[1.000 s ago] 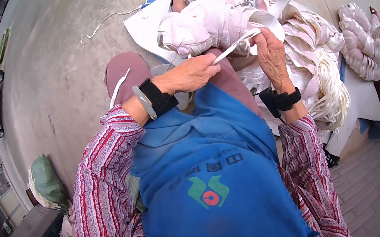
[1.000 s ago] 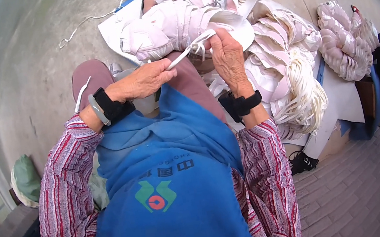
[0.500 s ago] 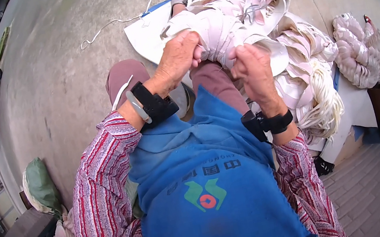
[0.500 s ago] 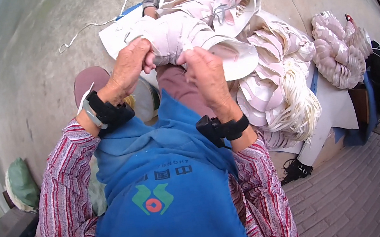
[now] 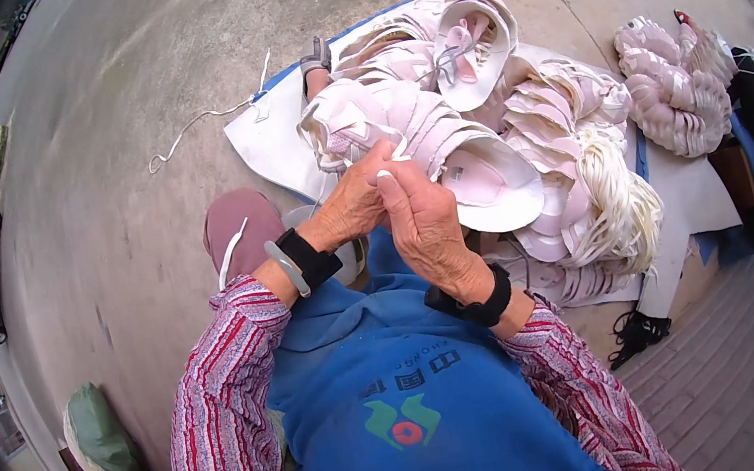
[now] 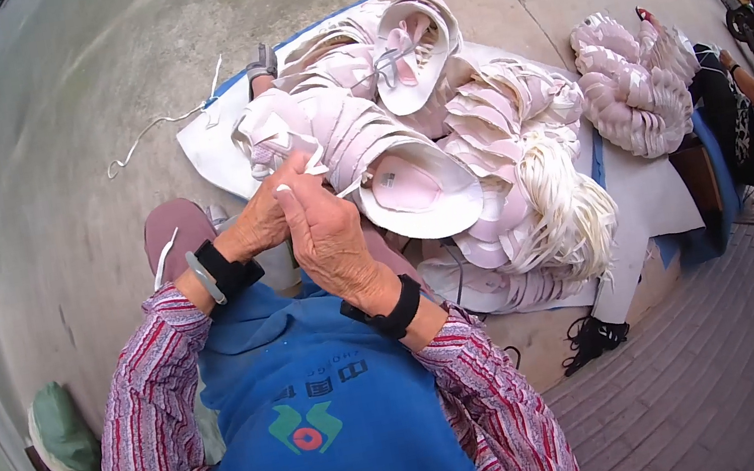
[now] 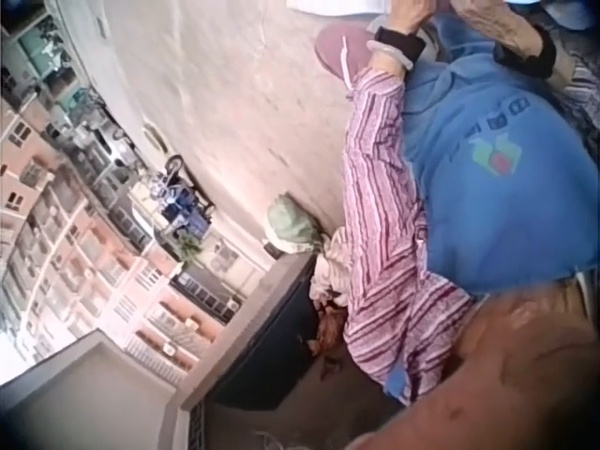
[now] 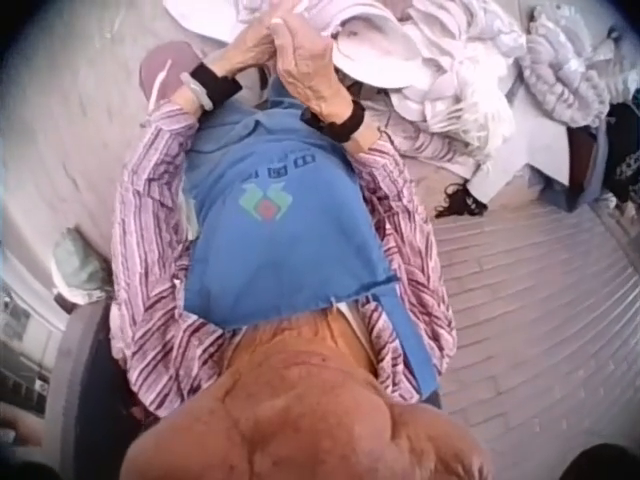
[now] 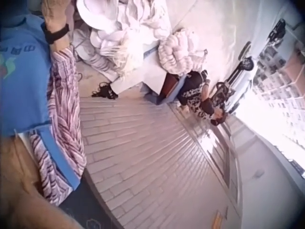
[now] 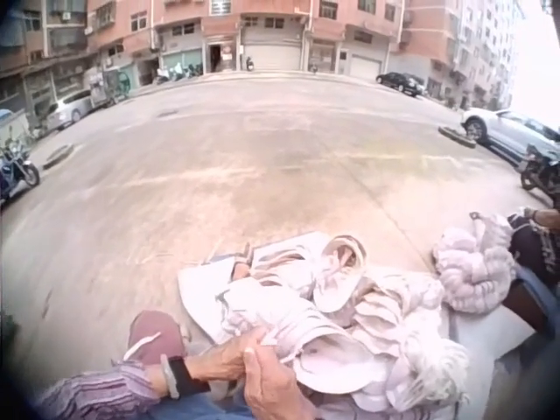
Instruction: Bundling pink shoe upper components together using white string for further processing.
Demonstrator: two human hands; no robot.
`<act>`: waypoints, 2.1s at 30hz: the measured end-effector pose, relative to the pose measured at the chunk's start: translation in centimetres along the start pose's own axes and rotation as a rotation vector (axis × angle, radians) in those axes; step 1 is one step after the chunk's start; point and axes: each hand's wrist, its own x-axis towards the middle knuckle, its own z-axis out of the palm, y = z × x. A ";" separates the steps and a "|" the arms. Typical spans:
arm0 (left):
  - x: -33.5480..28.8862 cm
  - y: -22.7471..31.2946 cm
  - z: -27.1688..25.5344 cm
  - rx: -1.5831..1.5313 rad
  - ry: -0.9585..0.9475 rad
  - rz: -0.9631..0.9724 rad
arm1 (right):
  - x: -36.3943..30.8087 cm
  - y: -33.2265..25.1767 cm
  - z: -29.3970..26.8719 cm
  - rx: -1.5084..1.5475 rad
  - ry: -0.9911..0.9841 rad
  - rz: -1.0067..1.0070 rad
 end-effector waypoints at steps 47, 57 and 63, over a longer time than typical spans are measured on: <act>1.1 1.0 0.8 0.382 0.150 0.225 | 6.9 7.6 -8.5 -0.263 -0.612 0.032; 1.0 0.9 1.3 0.510 0.193 0.351 | 6.8 6.9 -8.2 -0.075 -0.778 0.126; 1.2 1.1 2.1 0.406 0.150 0.309 | 6.6 8.5 -7.8 0.121 -0.910 0.260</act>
